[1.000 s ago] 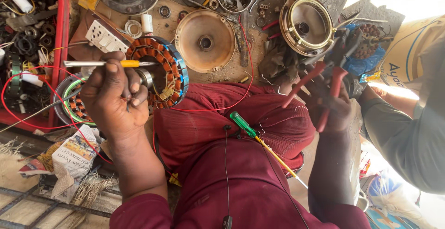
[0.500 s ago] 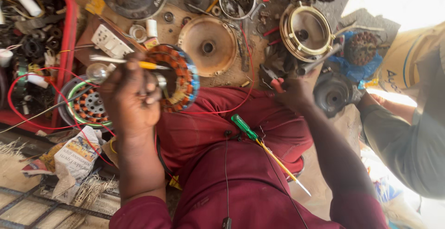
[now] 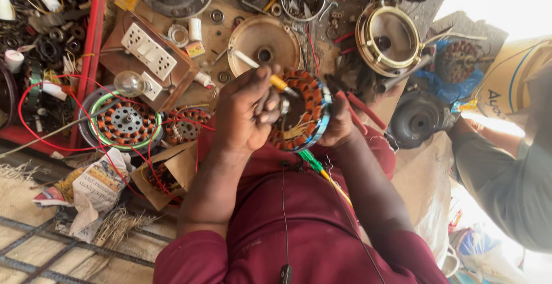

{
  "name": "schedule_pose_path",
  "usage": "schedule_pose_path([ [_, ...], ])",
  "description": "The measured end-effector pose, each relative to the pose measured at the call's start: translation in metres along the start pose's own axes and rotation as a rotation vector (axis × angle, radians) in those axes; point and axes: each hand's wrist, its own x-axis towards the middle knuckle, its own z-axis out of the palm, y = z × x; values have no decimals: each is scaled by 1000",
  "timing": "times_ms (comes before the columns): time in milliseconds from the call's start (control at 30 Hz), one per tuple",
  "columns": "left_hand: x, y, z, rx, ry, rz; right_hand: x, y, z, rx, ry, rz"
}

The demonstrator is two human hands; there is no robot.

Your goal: The person sits cross-legged and works on a circular motor stator, using a soldering iron to heat and join wires, a screwdriver to adjust connections, and pliers to cut and manipulate wires. The person repeatedly repositions the stator and tools while seated on the floor.

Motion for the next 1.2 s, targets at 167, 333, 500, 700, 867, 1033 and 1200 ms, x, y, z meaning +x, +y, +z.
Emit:
schedule_pose_path([
  [167,11,1,7,219,-78,-5,-13,-2,-3,-229,40,-117],
  [333,35,75,-49,284,66,281,-35,1,-5,-19,207,-127],
  [500,108,70,-152,1110,362,398,-39,-3,-8,88,409,-219],
  [700,149,27,-246,1892,582,222,-30,-15,10,21,528,-305],
  [867,121,22,-211,1710,519,389,-27,-17,19,39,468,-298],
  [1033,70,6,-93,886,-70,299,-29,-12,13,212,427,-277],
  [1200,25,-28,0,1217,-588,712,-44,-1,2,292,347,-345],
])
